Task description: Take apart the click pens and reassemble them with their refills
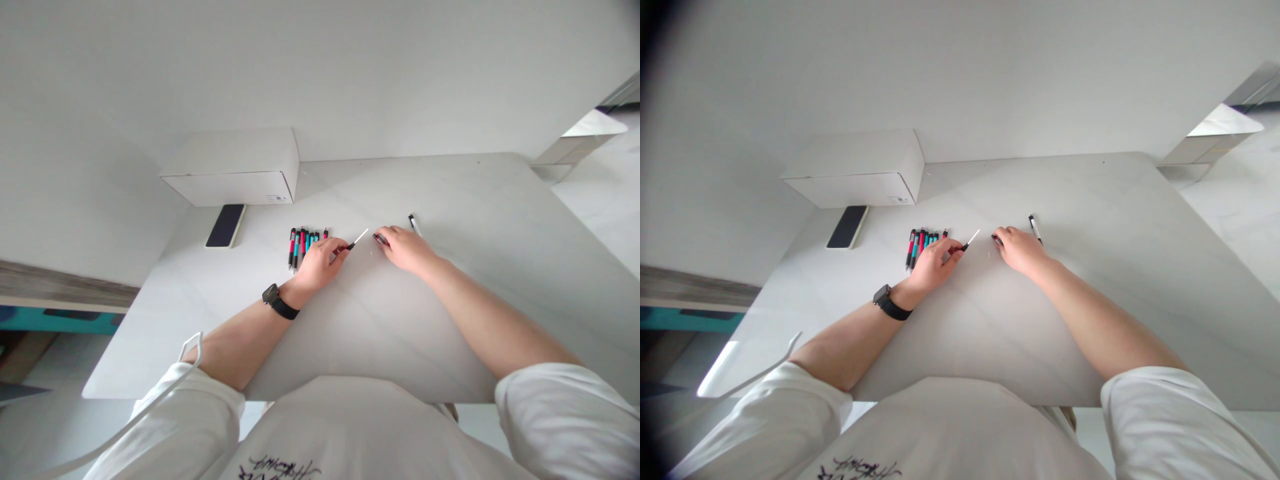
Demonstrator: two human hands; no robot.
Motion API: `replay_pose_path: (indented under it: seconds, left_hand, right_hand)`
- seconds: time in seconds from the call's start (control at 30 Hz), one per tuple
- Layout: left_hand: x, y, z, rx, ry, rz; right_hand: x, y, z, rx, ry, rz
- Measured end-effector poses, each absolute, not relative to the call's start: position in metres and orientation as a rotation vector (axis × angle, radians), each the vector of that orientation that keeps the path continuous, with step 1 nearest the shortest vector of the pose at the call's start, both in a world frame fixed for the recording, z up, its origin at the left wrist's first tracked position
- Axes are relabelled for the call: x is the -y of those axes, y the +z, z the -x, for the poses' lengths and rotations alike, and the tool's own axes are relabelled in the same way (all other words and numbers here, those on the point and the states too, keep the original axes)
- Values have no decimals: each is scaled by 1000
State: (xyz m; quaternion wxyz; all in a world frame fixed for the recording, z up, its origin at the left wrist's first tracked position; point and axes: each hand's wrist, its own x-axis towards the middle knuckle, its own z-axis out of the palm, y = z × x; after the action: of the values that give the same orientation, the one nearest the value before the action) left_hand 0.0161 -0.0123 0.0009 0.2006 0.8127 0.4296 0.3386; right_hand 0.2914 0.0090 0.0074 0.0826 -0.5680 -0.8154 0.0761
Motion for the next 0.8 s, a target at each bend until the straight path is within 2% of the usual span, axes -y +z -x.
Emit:
replay_pose_path:
  seconds: [0.5,0.8]
  left_hand:
    - [13,3,-16,-1195,932,-2272]
    - [12,2,-16,-1201,939,-2276]
  right_hand:
    - [-12,2,-293,2414,250,1644]
    - [-18,2,-292,2186,345,1607]
